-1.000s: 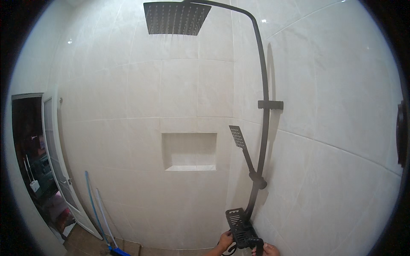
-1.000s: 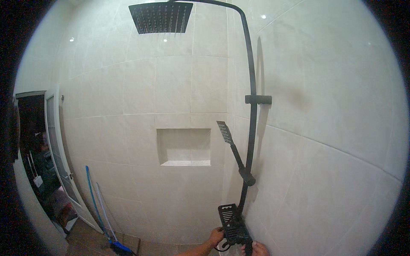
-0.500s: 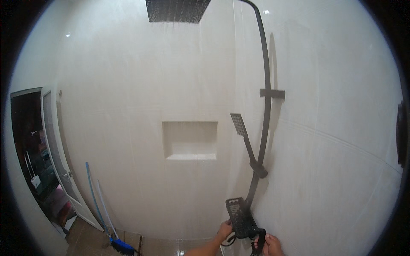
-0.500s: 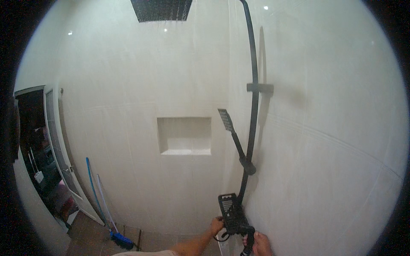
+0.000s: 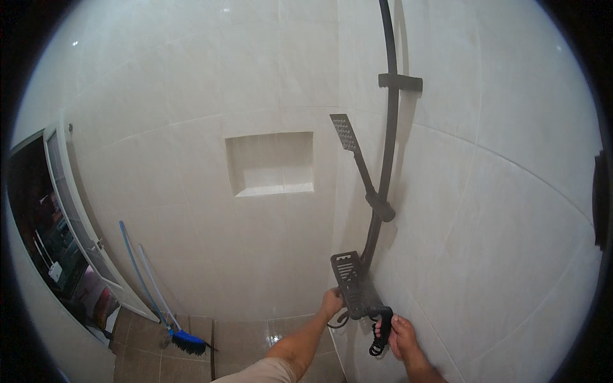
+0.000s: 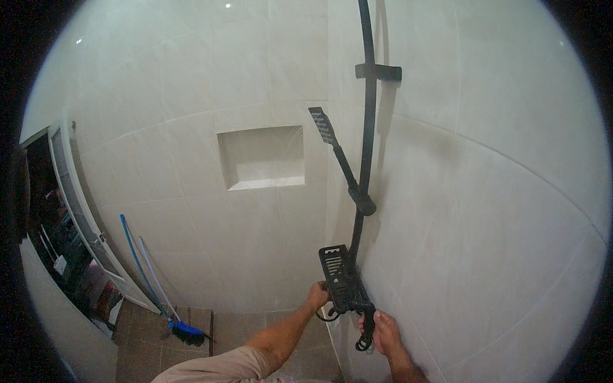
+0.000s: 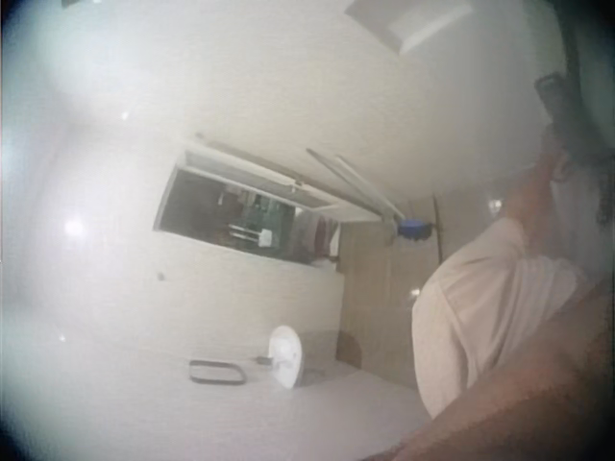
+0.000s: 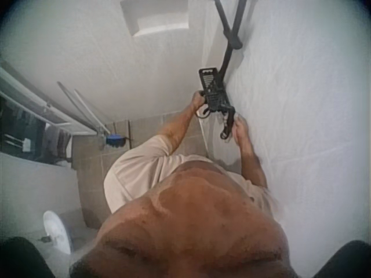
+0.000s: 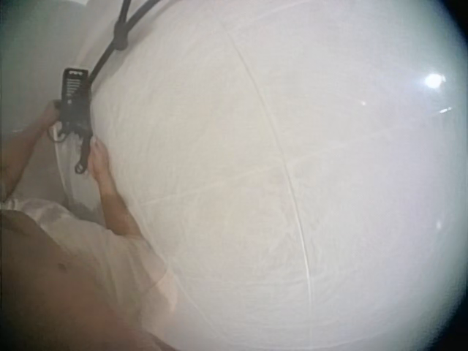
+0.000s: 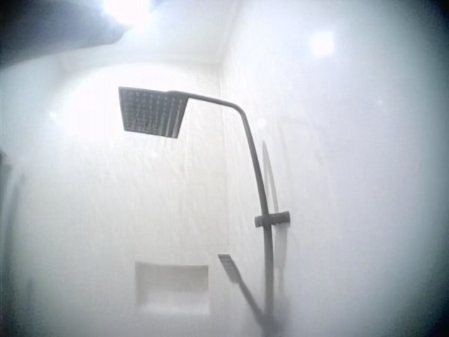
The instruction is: The person kneels on the bathroom floor and uses a trowel to scrape and remove debris from a square floor drain. After scraping, the person stands and uses a handheld bidet sprayer to rinse the drain area and the surrounding floor tiles.
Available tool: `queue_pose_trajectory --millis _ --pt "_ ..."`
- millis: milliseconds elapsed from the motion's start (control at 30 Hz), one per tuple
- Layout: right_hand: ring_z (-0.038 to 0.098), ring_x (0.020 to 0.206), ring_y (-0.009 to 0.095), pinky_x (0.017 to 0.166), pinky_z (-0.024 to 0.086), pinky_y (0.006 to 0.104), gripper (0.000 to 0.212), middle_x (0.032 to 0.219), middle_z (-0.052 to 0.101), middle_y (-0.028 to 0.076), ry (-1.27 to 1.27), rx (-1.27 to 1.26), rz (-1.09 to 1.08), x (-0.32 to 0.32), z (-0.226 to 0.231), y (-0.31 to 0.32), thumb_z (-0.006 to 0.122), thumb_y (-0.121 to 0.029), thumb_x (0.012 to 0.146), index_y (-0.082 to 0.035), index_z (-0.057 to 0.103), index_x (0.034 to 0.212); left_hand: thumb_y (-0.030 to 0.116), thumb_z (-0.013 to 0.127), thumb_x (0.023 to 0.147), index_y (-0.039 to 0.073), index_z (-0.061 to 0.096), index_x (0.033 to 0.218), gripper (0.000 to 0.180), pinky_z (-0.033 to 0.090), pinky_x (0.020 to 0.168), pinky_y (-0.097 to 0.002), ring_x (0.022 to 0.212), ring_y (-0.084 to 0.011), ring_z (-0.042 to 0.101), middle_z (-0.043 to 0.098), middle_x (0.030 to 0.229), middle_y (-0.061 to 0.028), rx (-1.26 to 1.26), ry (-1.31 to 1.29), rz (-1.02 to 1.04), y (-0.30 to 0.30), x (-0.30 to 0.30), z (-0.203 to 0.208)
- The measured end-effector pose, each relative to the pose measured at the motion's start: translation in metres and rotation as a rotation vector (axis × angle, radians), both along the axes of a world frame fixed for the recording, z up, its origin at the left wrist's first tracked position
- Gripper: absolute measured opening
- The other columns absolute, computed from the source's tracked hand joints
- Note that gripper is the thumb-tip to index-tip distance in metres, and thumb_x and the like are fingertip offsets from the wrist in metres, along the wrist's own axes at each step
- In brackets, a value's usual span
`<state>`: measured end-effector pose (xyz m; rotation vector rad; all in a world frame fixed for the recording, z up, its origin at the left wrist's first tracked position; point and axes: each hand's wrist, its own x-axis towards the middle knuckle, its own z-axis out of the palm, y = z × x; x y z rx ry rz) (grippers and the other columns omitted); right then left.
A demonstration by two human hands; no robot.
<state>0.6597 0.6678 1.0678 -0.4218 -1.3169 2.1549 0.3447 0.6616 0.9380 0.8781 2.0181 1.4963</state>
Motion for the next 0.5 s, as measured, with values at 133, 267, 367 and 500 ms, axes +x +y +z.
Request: queue_pose_trajectory --millis 133,267,367,500 --pt "0.065 0.087 0.025 0.082 0.054 0.0415 0.038 0.099 0.069 0.014 -0.031 -0.038 -0.060 0.010 0.004 0.004 0.050 -0.035 0.109 0.001 0.061 0.113 0.007 0.061 0.090 -0.006 0.069 0.120 0.033 0.053 0.092 -0.0432 0.106 -0.0382 0.071 0.072 0.115 -0.0265 0.048 0.052 0.034 0.006 0.027 0.017" --pt "0.065 0.088 0.025 0.082 0.054 0.0412 0.039 0.099 0.069 0.014 -0.022 -0.050 -0.070 0.011 -0.004 0.009 0.051 -0.036 0.109 0.002 0.061 0.114 0.006 0.066 0.086 -0.003 0.070 0.113 0.028 0.053 0.090 -0.0455 0.103 -0.0412 0.069 0.070 0.112 -0.0256 0.105 0.209 0.098 -0.005 0.040 0.030" --pt "0.066 0.088 0.025 0.081 0.054 0.0413 0.040 0.098 0.069 0.014 -0.006 -0.035 -0.064 0.008 0.001 0.004 0.052 -0.036 0.108 0.002 0.061 0.114 0.004 0.069 0.083 -0.004 0.069 0.107 0.025 0.053 0.088 -0.0456 0.098 -0.0435 0.068 0.068 0.103 -0.0252 0.187 0.311 0.078 -0.007 0.038 0.026" --pt "0.066 0.089 0.025 0.083 0.054 0.0413 0.044 0.098 0.070 0.013 -0.031 0.018 -0.082 0.007 0.005 0.003 0.054 -0.043 0.106 -0.001 0.062 0.111 0.003 0.070 0.082 -0.004 0.068 0.105 0.024 0.053 0.086 -0.0448 0.097 -0.0419 0.067 0.066 0.103 -0.0240 0.206 0.294 0.097 -0.007 0.040 0.025"
